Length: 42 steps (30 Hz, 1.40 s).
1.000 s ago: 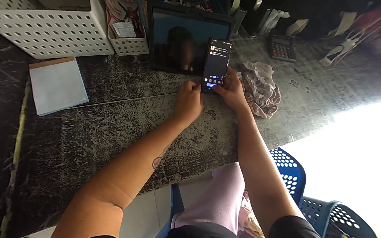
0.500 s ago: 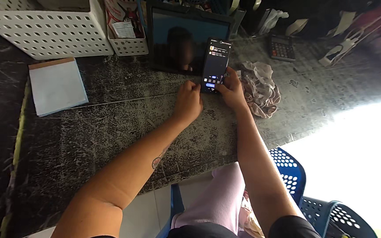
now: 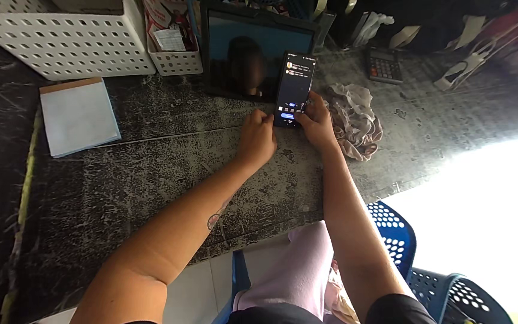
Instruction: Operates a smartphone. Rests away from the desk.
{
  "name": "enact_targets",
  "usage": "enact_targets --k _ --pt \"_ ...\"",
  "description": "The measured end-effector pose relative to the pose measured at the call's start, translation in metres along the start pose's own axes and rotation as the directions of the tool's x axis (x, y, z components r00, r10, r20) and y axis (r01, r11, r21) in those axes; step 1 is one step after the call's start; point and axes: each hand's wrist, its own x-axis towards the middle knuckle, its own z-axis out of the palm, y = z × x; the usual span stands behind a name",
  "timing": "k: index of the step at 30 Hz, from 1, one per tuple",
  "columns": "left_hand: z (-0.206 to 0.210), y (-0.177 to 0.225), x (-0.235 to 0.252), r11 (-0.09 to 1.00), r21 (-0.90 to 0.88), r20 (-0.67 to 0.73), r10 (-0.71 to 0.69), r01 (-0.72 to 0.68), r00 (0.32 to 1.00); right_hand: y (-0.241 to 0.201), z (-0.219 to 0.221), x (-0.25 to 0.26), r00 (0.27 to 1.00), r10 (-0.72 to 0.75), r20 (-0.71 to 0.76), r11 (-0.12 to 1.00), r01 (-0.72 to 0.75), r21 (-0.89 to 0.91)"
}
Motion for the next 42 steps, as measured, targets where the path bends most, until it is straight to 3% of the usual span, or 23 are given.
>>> enact_targets --k 6,10,12,18,42 --pt "0.0007 -0.0004 -0.0001 1.0 -0.004 -0.011 0.004 -0.004 1.0 -0.001 0.0002 -0.0008 1.0 0.0 0.001 1.0 0.0 0.0" --pt "-0.0001 0.0 0.0001 1.0 -0.014 -0.005 -0.004 0.004 1.0 -0.0059 0.0052 -0.0009 0.997 0.065 -0.051 0.964 -0.076 -0.255" --pt "-0.001 0.0009 0.0001 1.0 -0.012 0.001 -0.01 0.01 1.0 -0.0054 0.006 -0.0007 0.996 0.068 -0.059 0.953 -0.083 -0.29" --pt "0.0001 0.0 -0.0001 1.0 -0.013 -0.012 -0.003 0.003 1.0 -0.0047 -0.0001 -0.0018 0.999 0.017 -0.029 0.999 -0.019 -0.046" --pt "-0.0006 0.0013 0.0005 1.0 -0.014 -0.004 -0.006 0.006 1.0 0.001 0.0017 -0.0002 1.0 -0.017 -0.023 0.998 0.016 -0.056"
